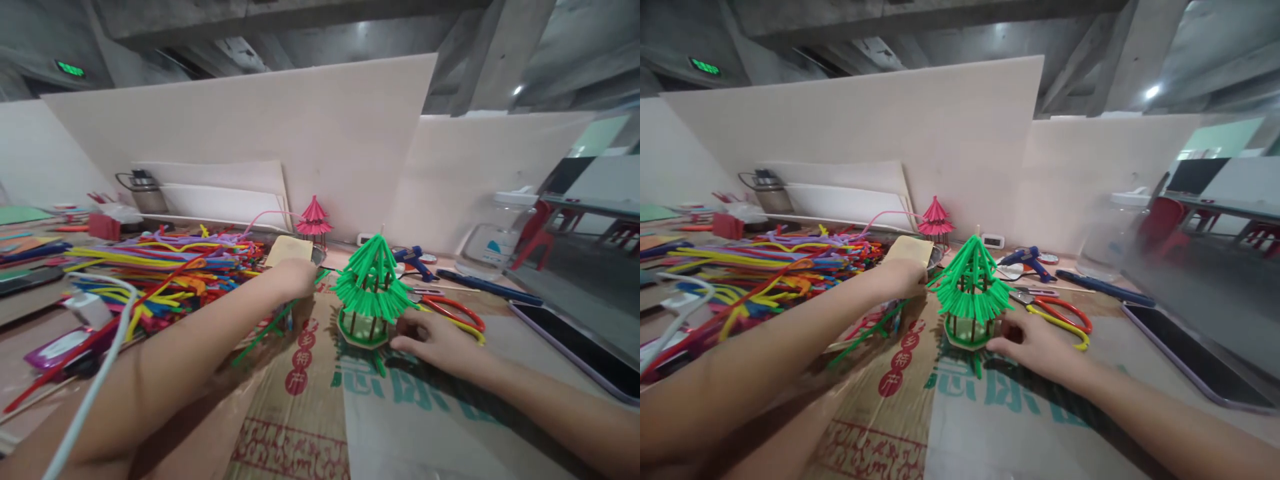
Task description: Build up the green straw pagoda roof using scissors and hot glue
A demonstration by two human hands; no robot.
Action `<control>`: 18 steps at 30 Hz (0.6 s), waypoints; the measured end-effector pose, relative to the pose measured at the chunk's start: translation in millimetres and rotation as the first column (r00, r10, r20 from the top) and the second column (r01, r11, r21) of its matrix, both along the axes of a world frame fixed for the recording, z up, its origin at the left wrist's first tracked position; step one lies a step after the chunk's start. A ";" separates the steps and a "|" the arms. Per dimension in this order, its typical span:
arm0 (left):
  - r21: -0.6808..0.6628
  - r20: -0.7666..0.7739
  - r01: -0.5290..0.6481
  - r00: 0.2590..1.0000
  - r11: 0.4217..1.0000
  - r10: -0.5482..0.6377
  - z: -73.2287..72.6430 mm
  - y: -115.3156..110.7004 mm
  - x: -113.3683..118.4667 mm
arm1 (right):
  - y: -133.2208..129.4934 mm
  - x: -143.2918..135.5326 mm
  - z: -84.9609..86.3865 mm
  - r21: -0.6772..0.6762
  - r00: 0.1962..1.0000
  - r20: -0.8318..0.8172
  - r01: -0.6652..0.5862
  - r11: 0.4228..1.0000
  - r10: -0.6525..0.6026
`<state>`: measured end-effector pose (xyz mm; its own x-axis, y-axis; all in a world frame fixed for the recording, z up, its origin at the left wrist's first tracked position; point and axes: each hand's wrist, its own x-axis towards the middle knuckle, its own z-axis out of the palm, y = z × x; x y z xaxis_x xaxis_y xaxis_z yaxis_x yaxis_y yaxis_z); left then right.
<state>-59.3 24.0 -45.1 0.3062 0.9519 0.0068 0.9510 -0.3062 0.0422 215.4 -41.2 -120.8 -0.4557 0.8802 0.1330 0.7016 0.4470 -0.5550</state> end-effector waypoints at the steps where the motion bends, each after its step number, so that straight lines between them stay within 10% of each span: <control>1: -0.021 -0.058 -0.018 0.998 1.000 0.017 -4.5 1.2 1.9 | 0.5 -4.9 -0.7 0.004 1.000 0.002 0.006 1.000 -0.006; 18: 0.054 -0.258 -0.014 0.966 0.998 0.028 -44.2 7.9 9.1 | 23.5 18.4 -8.7 0.275 0.942 -0.209 0.313 0.909 -0.261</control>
<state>-50.2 31.9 -89.3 0.2837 0.9587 -0.0214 0.9338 -0.2813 -0.2212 233.8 -17.8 -129.6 -0.1379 0.8760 0.4622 0.7356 0.4031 -0.5445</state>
